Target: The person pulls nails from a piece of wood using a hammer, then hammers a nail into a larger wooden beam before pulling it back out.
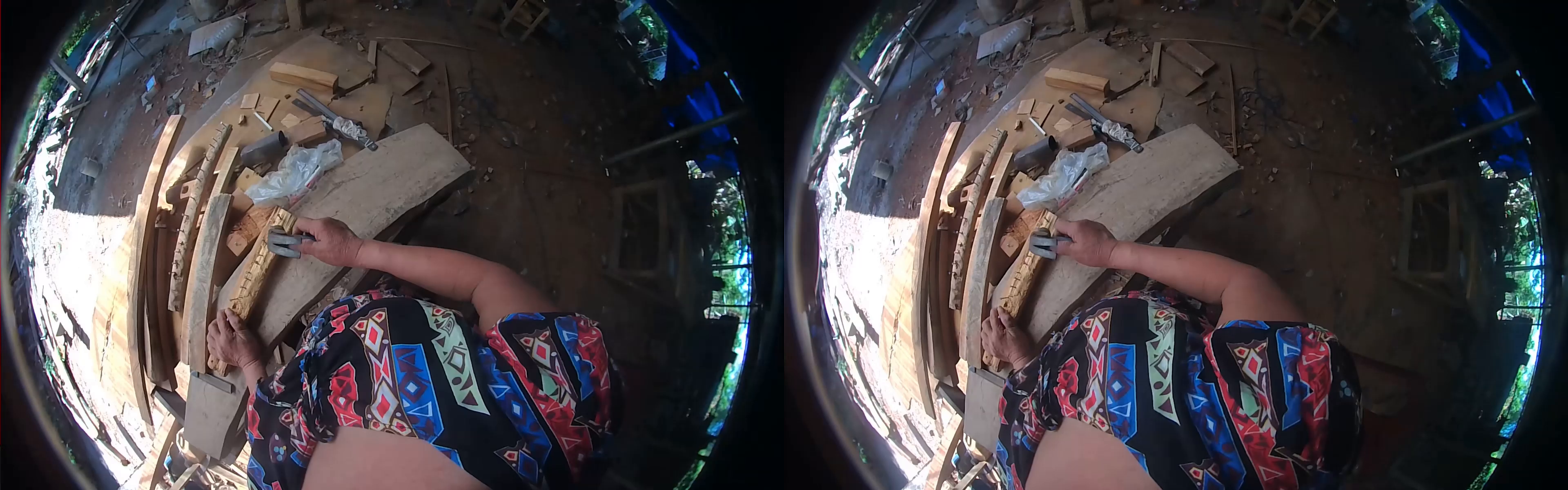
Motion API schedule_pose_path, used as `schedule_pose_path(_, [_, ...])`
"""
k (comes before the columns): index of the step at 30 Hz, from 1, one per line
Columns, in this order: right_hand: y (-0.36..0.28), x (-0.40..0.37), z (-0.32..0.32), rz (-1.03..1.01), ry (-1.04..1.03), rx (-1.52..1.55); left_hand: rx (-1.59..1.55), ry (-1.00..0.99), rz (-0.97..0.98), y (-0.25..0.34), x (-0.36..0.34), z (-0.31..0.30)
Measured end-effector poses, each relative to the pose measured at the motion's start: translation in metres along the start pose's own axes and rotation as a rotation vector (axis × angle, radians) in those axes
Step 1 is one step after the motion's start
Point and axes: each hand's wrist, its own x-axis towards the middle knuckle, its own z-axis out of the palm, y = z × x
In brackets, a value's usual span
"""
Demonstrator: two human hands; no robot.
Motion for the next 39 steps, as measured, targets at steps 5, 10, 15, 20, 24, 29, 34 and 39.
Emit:
schedule_pose_path(5, [-0.025, 0.004, -0.010, -0.004, -0.061, -0.058, -0.016, 0.014, -0.013, 0.000, 0.002, 0.003])
schedule_pose_path(10, [-0.036, 0.003, 0.003, -0.073, -0.083, -0.009, -0.004, 0.077, 0.075, -0.006, 0.001, 0.011])
schedule_pose_path(15, [-0.010, 0.011, 0.013, 0.018, -0.123, 0.149, -0.060, 0.021, -0.007, 0.001, 0.006, -0.001])
schedule_pose_path(20, [-0.041, 0.009, -0.005, 0.152, -0.202, 0.469, -0.068, 0.136, -0.033, 0.002, 0.007, -0.004])
schedule_pose_path(24, [0.001, 0.004, 0.008, 0.157, -0.228, 0.281, -0.084, 0.133, -0.019, 0.001, 0.009, -0.002])
schedule_pose_path(29, [-0.034, 0.006, 0.010, 0.216, -0.251, 0.248, -0.116, 0.138, -0.020, 0.001, 0.008, -0.005])
schedule_pose_path(34, [-0.043, 0.001, 0.014, 0.072, -0.288, 0.239, -0.125, 0.114, -0.035, 0.001, 0.008, -0.007])
schedule_pose_path(39, [-0.030, -0.005, 0.031, 0.140, -0.341, 0.124, -0.115, 0.118, -0.052, 0.001, 0.010, -0.008])
